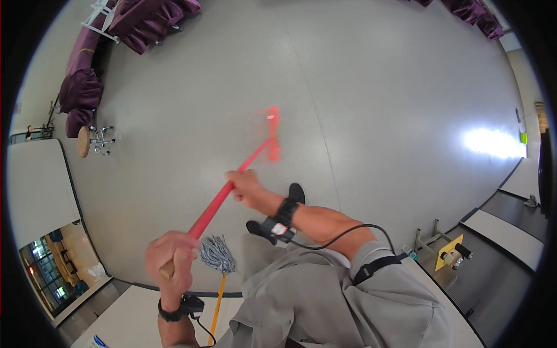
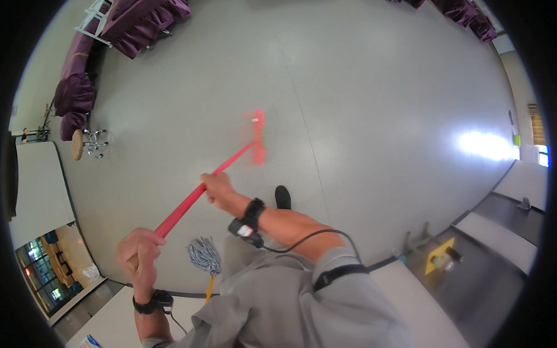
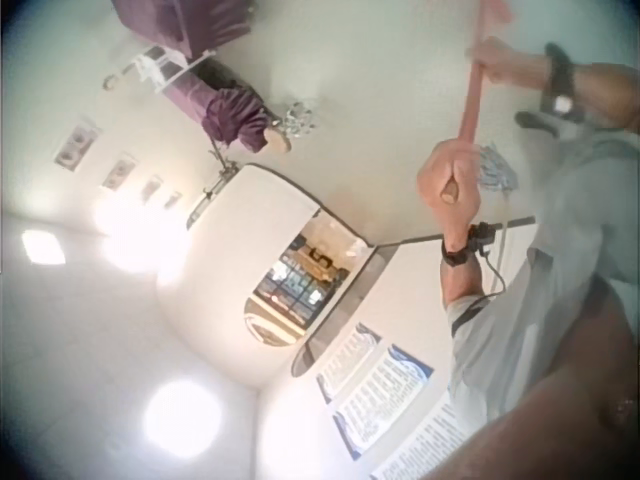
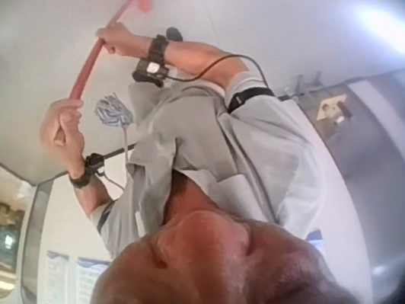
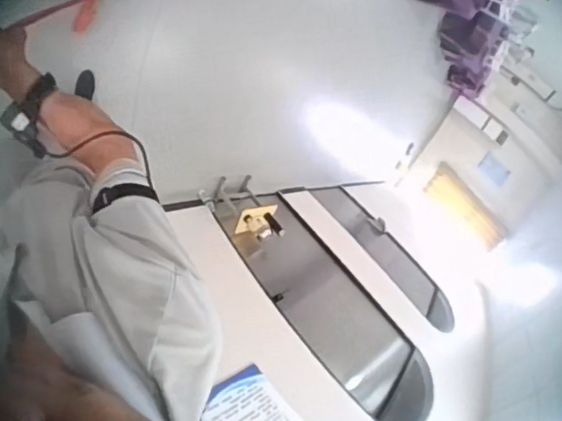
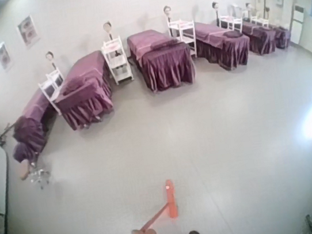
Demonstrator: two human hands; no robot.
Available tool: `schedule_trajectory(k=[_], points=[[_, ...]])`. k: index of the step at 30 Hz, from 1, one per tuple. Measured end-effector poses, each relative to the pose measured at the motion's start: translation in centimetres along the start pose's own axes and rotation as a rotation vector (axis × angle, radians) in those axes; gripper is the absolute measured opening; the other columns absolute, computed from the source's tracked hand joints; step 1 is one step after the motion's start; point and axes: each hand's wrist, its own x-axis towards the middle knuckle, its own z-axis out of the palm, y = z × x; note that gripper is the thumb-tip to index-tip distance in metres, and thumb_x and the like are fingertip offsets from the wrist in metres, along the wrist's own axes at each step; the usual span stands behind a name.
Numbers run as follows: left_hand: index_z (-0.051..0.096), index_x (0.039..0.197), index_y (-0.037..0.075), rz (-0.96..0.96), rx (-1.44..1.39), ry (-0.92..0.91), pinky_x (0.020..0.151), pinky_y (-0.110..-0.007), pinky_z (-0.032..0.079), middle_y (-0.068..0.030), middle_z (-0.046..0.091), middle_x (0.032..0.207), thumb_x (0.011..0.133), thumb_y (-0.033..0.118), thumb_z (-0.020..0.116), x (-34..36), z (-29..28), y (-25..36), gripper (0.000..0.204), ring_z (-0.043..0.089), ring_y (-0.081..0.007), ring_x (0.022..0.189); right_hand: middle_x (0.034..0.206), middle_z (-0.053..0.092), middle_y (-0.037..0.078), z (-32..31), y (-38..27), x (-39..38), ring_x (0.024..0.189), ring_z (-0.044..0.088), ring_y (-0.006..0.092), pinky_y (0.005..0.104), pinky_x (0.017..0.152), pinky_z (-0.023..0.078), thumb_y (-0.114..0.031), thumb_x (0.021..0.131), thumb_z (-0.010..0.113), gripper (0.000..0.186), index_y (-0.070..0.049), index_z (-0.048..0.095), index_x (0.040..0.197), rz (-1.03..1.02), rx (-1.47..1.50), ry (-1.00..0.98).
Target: The recorder sweeps the floor of a training room using a broom, after moving a small cart.
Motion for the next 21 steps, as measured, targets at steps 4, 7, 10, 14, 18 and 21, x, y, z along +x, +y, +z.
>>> schedule_trajectory(k=[4,7,10,14,18,21], points=[[0.058,0.07,-0.002,-0.192,-0.411,-0.031,0.051,-0.021,0.042,-0.0076,0.065,0.079,0.092,0.008,0.05,-0.1,5.5,-4.2,0.025,0.054,-0.0084,0.063,0.054,0.044,0.002,-8.9,-2.1,0.7,0.041,0.039,0.0135,0.0319,0.034,0.029,-0.02,0.079,0.06,0.022,-0.007,0.049,0.065,-0.057,-0.057,0.262],[0.062,0.086,-0.001,-0.401,-0.642,-0.198,0.051,-0.019,0.043,-0.0034,0.062,0.081,0.093,0.011,0.051,0.5,12.4,-6.8,0.017,0.052,-0.0044,0.06,0.06,0.048,0.006,-17.3,-3.0,2.6,0.046,0.044,0.0174,0.0347,0.037,0.033,-0.019,0.08,0.06,0.018,-0.004,0.052,0.072,-0.083,-0.13,0.516],[0.063,0.096,0.001,-0.485,-0.779,-0.249,0.051,-0.021,0.045,-0.0006,0.055,0.075,0.094,0.014,0.051,1.1,18.7,-9.5,0.017,0.051,-0.0046,0.055,0.063,0.05,0.008,-22.5,-3.4,3.8,0.047,0.045,0.0186,0.0348,0.036,0.032,-0.015,0.078,0.062,0.02,0.001,0.05,0.08,-0.132,-0.118,0.661],[0.063,0.096,0.002,-0.515,-0.924,-0.26,0.049,-0.022,0.045,-0.0003,0.055,0.074,0.095,0.015,0.05,4.0,20.6,-11.3,0.018,0.052,-0.005,0.056,0.059,0.046,0.006,-24.8,-5.2,5.7,0.045,0.043,0.0173,0.0324,0.035,0.03,-0.014,0.081,0.063,0.02,-0.002,0.047,0.078,-0.057,-0.113,0.701],[0.063,0.095,0.002,-0.569,-0.871,-0.159,0.048,-0.022,0.045,-0.0016,0.058,0.076,0.096,0.016,0.05,6.5,17.5,-15.6,0.019,0.052,-0.0048,0.056,0.057,0.044,0.004,-19.1,-4.4,10.2,0.046,0.041,0.0154,0.0323,0.04,0.031,-0.015,0.081,0.063,0.017,-0.007,0.05,0.073,-0.007,-0.164,0.614],[0.064,0.089,0.002,-0.528,-0.75,-0.049,0.048,-0.02,0.043,-0.003,0.061,0.08,0.095,0.013,0.05,8.5,10.4,-19.1,0.019,0.051,-0.0044,0.057,0.057,0.041,0.003,-17.9,-0.8,16.3,0.046,0.038,0.0153,0.0322,0.039,0.029,-0.016,0.079,0.062,0.015,-0.01,0.051,0.071,-0.824,-1.542,0.16]])
